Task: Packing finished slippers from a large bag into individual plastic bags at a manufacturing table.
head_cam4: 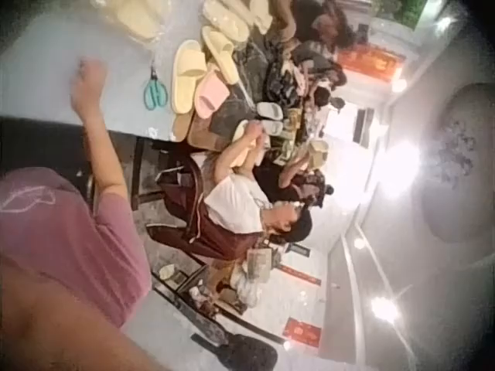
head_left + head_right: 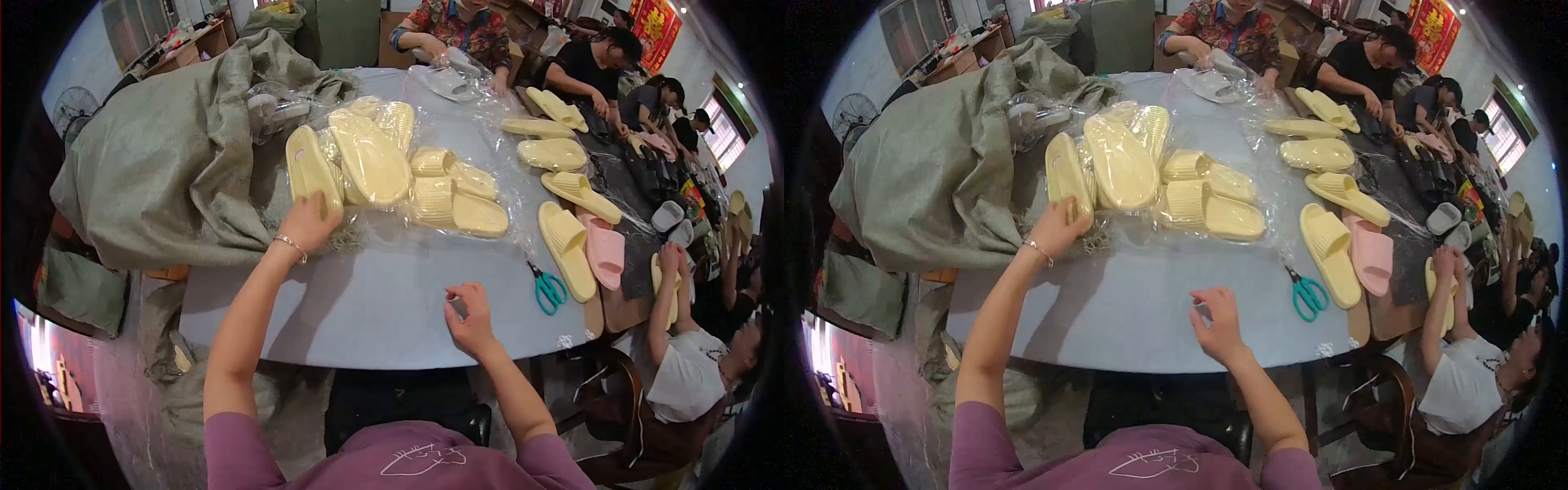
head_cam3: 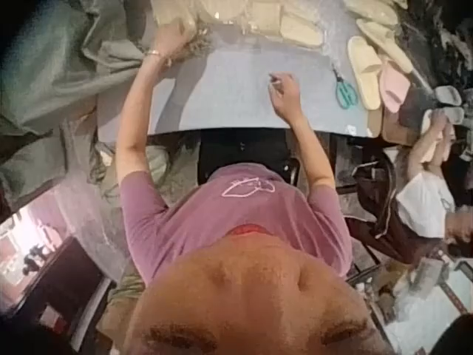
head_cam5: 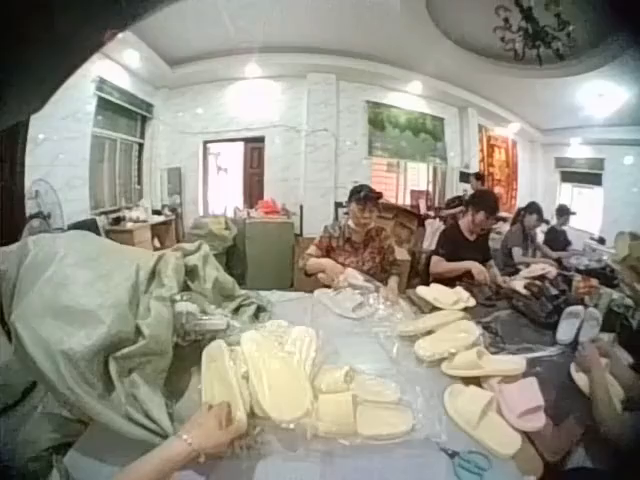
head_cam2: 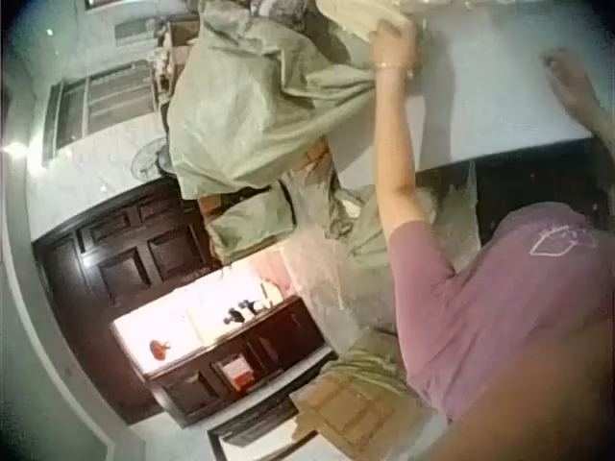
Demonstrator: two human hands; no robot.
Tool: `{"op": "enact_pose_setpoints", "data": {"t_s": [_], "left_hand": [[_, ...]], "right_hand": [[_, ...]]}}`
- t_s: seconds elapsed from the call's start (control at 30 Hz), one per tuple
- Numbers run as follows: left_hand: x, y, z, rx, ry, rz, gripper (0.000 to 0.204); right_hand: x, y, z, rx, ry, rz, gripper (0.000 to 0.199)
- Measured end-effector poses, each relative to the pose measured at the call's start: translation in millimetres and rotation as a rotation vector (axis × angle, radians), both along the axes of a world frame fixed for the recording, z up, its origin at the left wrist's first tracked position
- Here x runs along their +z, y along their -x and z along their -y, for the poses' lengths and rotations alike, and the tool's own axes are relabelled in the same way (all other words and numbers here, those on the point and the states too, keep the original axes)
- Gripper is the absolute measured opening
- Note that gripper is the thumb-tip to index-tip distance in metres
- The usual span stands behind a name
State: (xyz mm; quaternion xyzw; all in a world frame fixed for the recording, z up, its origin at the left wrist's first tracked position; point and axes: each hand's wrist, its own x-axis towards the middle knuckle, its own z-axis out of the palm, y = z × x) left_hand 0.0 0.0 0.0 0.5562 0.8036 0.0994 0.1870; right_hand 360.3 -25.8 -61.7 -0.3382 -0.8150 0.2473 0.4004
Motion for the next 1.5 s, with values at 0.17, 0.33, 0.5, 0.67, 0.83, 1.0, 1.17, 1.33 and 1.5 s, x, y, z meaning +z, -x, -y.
{"op": "enact_pose_setpoints", "data": {"t_s": [0.17, 0.33, 0.5, 0.67, 0.83, 1.0, 1.17, 1.33, 1.5], "left_hand": [[-31, 14, -11, 0.668, -0.479, 0.560, 0.099], [-60, 24, -20, 0.849, -0.559, 0.909, 0.088], [-58, 46, -7, 0.600, -0.450, 1.272, 0.053], [-36, 6, 10, 0.324, -0.619, 0.848, 0.041], [-22, -58, 59, 0.158, -0.742, 1.068, 0.058], [-21, -71, 115, -0.215, -0.695, 1.090, 0.079], [-14, -59, 151, -0.478, -0.701, 0.545, 0.066], [-56, -45, 143, -0.271, -0.544, 1.061, 0.042], [3, -91, 115, -0.047, -0.551, 1.550, 0.038]], "right_hand": [[2, -29, 46, -0.021, -0.011, -0.066, 0.027], [12, -51, 56, -0.109, 0.028, -0.067, 0.022], [13, -49, 66, -0.113, -0.006, -0.087, 0.020], [12, -26, 57, -0.103, 0.256, -0.127, 0.030], [-4, 6, 19, -0.069, 0.430, -0.230, 0.058], [2, 16, -19, -0.163, 0.504, -0.361, 0.083], [40, 2, -26, 0.244, 0.465, -0.273, 0.072], [15, -1, -5, 0.281, 0.359, -0.134, 0.041], [96, -21, 35, -0.092, -0.333, -0.179, 0.043]]}}
